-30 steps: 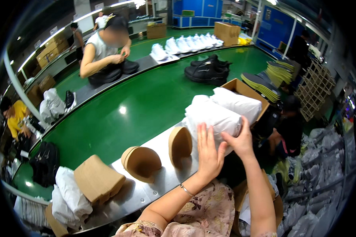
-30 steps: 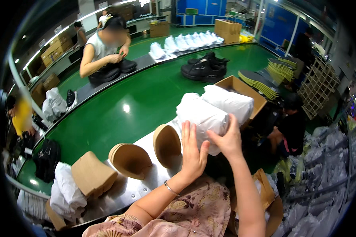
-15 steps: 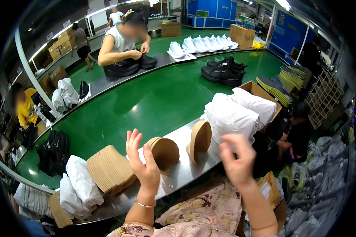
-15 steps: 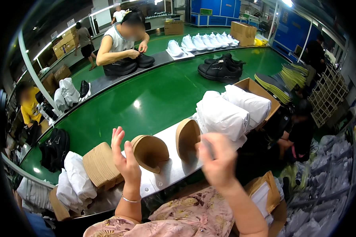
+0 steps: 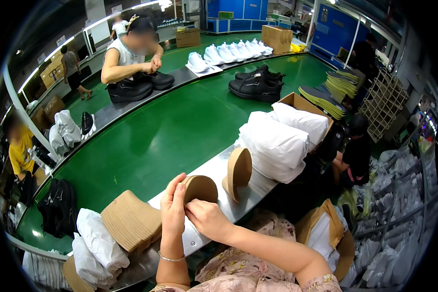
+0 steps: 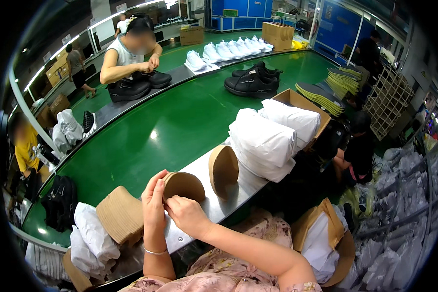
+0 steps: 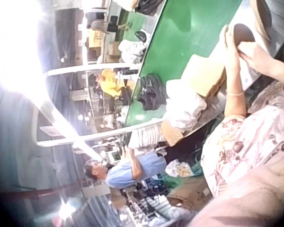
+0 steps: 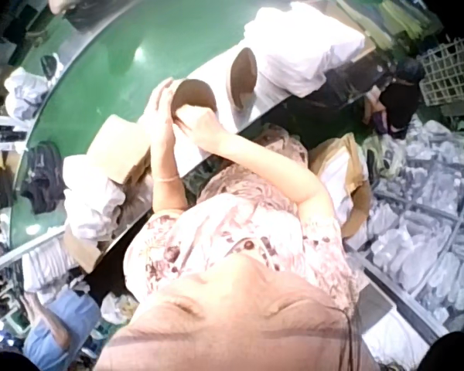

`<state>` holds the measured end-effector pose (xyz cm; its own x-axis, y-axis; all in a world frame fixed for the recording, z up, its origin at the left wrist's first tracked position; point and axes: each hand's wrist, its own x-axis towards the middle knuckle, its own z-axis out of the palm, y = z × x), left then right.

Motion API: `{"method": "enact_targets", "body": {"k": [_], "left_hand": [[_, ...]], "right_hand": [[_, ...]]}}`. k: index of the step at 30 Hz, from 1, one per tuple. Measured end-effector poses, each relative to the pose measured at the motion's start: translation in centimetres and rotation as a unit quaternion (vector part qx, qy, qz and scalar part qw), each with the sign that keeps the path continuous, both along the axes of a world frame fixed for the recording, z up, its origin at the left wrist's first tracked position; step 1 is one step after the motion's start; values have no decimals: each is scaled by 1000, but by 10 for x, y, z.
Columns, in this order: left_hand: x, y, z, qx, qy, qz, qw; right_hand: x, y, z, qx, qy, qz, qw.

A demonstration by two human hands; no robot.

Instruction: The person wraps shoe trees in paper, stuffs them into black shoes, and arranges the prepared shoes on a workstation.

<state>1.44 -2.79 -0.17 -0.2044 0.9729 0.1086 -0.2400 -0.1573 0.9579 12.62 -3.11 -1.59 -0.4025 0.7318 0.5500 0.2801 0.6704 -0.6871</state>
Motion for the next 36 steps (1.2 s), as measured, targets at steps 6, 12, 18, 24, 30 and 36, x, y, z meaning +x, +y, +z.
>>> {"method": "enact_targets", "body": {"k": [6,12,18,24,30,36], "left_hand": [[2,2,0,33,57,24,998],[0,6,-1,46,69,26,996],[-1,8,-4,49,159,44,985],[0,6,-2,94,271,97,953],[54,-36,31,249,269,251,896],[168,-51,-30,-57,125,-295,946]], "right_hand": [[9,-3,0,5,31,12,999],[28,-34,5,49,7,-35,998],[87,-62,49,13,53,-77,996],[178,-73,63,-310,490,-117,807],[232,-65,-2,-360,536,-240,724],[253,-78,-50,-346,554,-310,691]]}}
